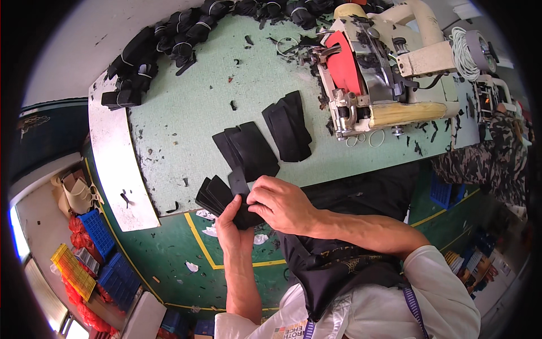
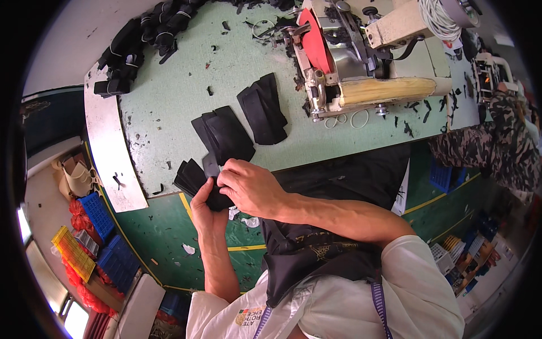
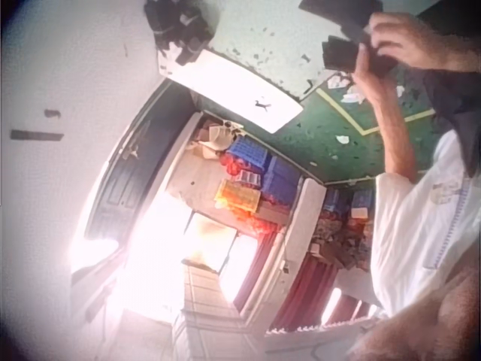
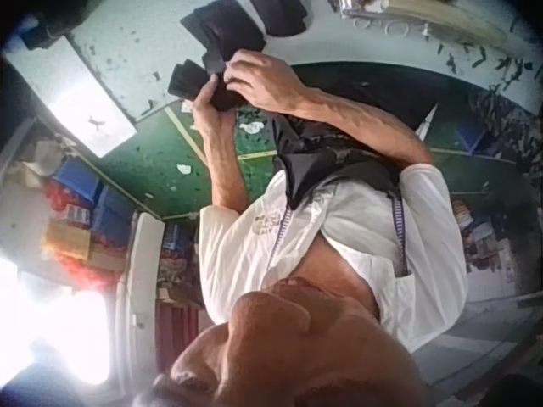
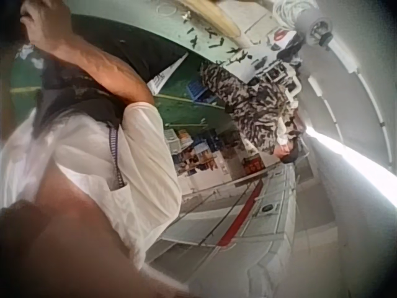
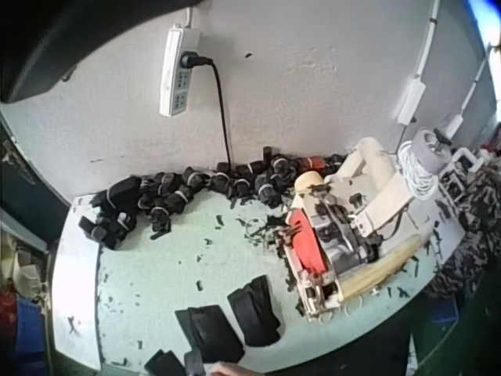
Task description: The person feeds leather parts through a skiving machine, sorts bundles of strips by hand, opens the machine cover to clean debris from the interior, and feeds the strips through the machine to skive their edges.
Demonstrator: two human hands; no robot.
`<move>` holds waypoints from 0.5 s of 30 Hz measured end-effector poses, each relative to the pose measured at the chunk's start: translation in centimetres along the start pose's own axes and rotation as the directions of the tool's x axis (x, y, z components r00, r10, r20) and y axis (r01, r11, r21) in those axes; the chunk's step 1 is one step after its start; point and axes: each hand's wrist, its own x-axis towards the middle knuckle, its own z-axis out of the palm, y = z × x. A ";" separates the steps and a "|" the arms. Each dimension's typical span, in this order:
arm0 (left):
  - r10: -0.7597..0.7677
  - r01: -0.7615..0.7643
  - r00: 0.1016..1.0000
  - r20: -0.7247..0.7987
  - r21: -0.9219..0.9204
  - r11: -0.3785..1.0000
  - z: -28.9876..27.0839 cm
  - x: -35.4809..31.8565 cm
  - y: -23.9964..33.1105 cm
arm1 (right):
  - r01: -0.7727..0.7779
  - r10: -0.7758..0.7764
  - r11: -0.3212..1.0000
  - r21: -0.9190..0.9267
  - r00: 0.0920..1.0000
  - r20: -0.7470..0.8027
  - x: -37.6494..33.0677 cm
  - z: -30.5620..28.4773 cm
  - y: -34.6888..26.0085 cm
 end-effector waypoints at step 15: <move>0.316 -0.301 0.949 -0.001 0.299 0.906 -0.9 -1.8 0.4 | -0.587 0.453 0.743 0.321 0.795 0.404 -2.1 -0.5 0.4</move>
